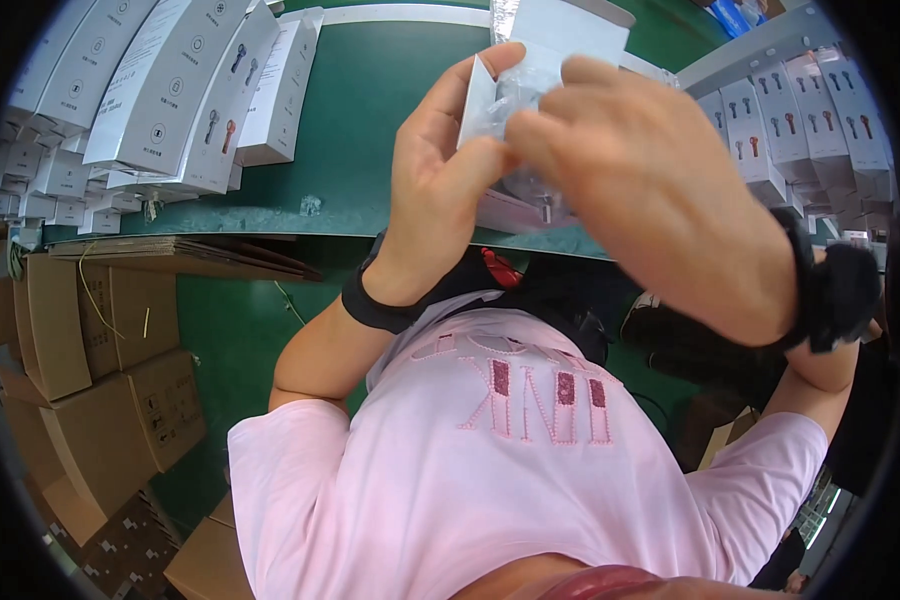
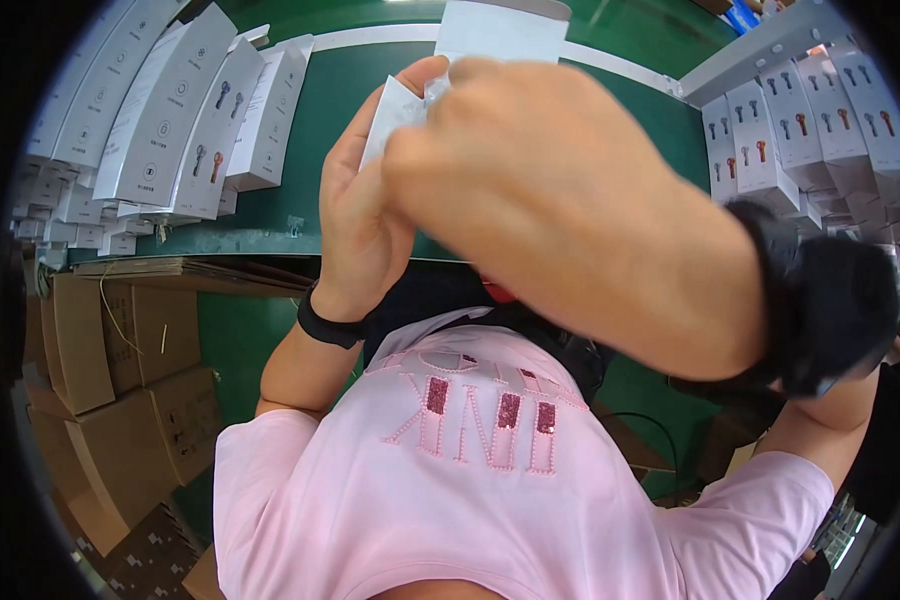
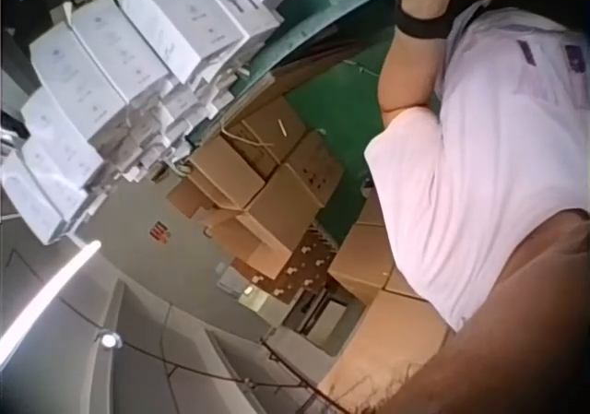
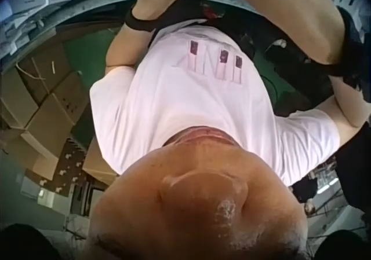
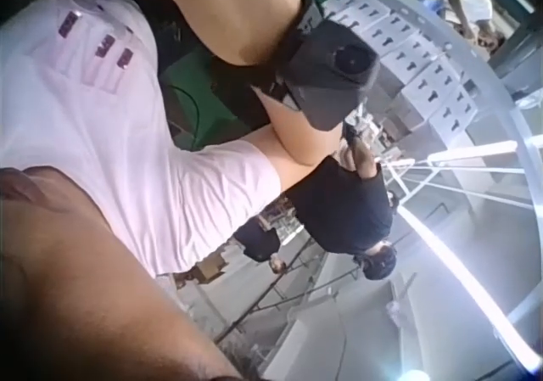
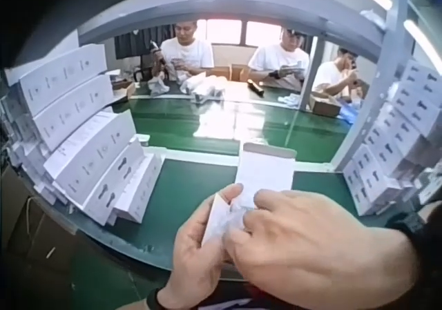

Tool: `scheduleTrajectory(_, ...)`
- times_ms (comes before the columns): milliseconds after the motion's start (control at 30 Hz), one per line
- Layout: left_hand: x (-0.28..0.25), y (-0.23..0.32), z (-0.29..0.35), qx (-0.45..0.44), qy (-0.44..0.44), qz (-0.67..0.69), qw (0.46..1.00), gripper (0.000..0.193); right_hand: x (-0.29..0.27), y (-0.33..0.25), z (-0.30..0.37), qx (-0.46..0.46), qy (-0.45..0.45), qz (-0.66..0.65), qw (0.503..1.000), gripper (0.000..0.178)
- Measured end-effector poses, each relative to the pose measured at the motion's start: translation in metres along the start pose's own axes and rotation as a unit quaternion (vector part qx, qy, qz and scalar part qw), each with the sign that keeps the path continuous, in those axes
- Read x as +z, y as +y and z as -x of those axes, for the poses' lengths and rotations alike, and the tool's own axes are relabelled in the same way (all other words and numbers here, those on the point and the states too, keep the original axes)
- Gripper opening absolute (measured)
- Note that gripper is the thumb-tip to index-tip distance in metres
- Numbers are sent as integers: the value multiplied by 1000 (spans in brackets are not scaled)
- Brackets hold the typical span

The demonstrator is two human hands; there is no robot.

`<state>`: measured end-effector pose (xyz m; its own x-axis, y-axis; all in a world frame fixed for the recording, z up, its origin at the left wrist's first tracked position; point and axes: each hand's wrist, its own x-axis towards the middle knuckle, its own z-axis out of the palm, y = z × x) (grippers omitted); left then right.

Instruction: Packaging small electronic products into white boxes and bubble wrap pouches at a factory workbench.

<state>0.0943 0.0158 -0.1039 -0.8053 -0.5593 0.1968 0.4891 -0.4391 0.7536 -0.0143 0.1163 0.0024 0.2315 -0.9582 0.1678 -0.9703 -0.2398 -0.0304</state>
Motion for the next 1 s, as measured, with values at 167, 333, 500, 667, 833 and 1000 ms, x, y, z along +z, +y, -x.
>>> scheduleTrajectory(167,-12,-14,1,71,-47,-68,994,77,-27,9,-20,162,-93,-31,982,30)
scheduleTrajectory(333,-12,-19,2,120,-32,-158,980,82,-5,12,15,55,-6,-96,994,22)
scheduleTrajectory(500,-19,-16,0,75,-103,-133,983,88,-38,25,-3,104,-273,-215,932,31)
scheduleTrajectory(667,-26,-25,-9,107,-94,-81,986,79,-25,19,-28,221,-434,-205,849,33)
scheduleTrajectory(833,-46,-22,-12,152,-113,-160,969,66,-57,35,31,124,-68,-138,980,26)
scheduleTrajectory(1000,-46,-17,-22,183,-153,-224,945,58,-36,13,48,143,52,-29,988,40)
